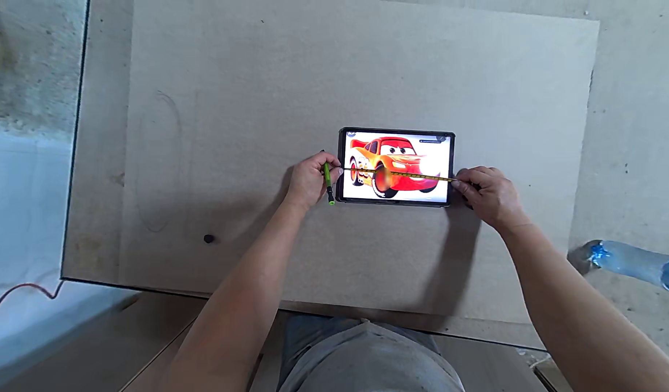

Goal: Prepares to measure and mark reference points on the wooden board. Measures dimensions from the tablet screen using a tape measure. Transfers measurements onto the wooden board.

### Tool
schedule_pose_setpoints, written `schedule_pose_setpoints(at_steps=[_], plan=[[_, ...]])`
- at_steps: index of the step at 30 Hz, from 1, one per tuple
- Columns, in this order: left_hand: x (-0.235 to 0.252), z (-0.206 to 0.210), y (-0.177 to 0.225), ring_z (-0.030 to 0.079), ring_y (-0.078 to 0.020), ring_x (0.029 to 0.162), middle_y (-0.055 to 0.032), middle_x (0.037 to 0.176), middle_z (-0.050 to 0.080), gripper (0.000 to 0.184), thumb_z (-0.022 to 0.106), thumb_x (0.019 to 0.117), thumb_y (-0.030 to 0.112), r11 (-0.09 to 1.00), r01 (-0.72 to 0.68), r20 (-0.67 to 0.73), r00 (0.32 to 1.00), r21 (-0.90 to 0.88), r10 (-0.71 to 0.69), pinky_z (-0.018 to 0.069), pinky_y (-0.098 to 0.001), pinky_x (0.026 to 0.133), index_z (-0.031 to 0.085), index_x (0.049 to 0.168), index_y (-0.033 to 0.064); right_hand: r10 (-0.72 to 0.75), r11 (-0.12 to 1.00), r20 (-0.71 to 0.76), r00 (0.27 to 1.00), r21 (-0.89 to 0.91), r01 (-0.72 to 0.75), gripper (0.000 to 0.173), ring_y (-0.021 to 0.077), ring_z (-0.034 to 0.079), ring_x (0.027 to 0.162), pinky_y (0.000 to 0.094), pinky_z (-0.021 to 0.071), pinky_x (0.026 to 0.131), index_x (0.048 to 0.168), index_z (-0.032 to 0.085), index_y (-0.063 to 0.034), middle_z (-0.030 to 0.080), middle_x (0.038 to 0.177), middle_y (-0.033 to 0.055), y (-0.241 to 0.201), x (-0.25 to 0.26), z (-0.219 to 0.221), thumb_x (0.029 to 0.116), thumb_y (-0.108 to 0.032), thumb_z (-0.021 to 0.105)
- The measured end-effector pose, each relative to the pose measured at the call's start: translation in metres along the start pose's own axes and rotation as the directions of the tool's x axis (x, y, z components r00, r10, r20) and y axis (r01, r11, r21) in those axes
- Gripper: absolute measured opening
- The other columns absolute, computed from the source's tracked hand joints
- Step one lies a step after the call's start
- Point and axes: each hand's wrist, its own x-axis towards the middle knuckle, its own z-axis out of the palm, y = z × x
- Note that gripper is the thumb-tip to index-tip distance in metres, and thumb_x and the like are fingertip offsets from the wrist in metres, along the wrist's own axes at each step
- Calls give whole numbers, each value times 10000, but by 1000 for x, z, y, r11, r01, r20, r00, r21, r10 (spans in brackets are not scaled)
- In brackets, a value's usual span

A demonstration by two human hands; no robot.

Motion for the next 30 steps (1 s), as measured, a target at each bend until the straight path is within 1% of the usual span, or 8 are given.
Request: schedule_pose_setpoints(at_steps=[4, 7, 8, 10, 13, 15, 23, 30], plan=[[-5, 0, 12, 706, -144, 714, -49, 889, 738, 152, 749, 952, 177, 997, 24, 15, 1000, 69, -25, 622, -376, 677, 733, 1091, 118, -8, 1000, -11, 1000, -14, 8, 184, 323, 658, 1049, 566, 533, 888, 1024, 754, -101, 716, 1088, 102, -2, -7, -2, 1027, -245, 640], [-15, -10, 28, 714, -123, 813, 16, 964, 749, 179, 734, 953, 296, 967, 58, 17, 998, 250, -64, 620, -438, 763, 748, 1122, 240, -5, 1000, -24, 1000, -17, 5, 269, 346, 669, 1066, 601, 531, 908, 1066, 770, -93, 729, 1084, 121, 3, -18, 5, 1031, -311, 616], [-20, -12, 30, 718, -118, 840, 17, 979, 754, 182, 736, 950, 291, 968, 49, 20, 998, 248, -56, 623, -439, 785, 751, 1122, 235, -11, 1000, -22, 1000, -8, 11, 285, 352, 668, 1071, 601, 526, 931, 1077, 773, -84, 729, 1087, 129, 2, -25, 6, 1032, -308, 603], [-34, -13, 25, 714, -147, 853, -43, 982, 748, 187, 738, 955, 228, 990, 21, 55, 998, 142, -29, 613, -424, 806, 746, 1121, 142, -46, 999, 0, 999, 2, 46, 299, 342, 669, 1048, 568, 522, 943, 1068, 767, -70, 725, 1062, 135, -2, -44, 5, 1016, -286, 567], [-76, -14, 9, 685, -201, 838, -139, 985, 713, 215, 715, 970, 150, 997, 71, 115, 991, -36, -66, 588, -404, 798, 694, 1128, 4, -55, 997, 176, 983, 67, 44, 277, 433, 667, 1056, 593, 508, 958, 1069, 738, 28, 715, 1065, 247, -35, -81, -2, 1030, -208, 598], [-110, -16, -6, 708, -220, 852, -154, 990, 710, 268, 702, 972, 185, 988, 136, 129, 984, -76, -125, 607, -415, 813, 664, 1145, -17, -58, 994, 265, 963, 105, 31, 314, 443, 667, 1059, 586, 502, 975, 1075, 735, 41, 715, 1064, 262, -55, -105, 8, 1041, -239, 598], [-223, -61, -56, 735, -181, 807, -107, 945, 717, 307, 726, 955, 203, 925, 302, -15, 950, -229, -313, 640, -365, 782, 631, 1163, -1, -136, 947, 372, 918, 322, 10, 277, 262, 715, 966, 462, 582, 890, 1073, 758, -30, 737, 1037, 161, -115, -166, 83, 1027, -275, 639], [-249, -131, -67, 747, -186, 805, -101, 938, 741, 237, 692, 990, 134, 904, 341, -214, 892, -258, -398, 643, -361, 785, 651, 1189, 11, -221, 939, 278, 935, 319, 127, 288, 114, 703, 868, 352, 601, 786, 1007, 777, -165, 739, 966, 2, -178, -141, 145, 1011, -408, 622]])
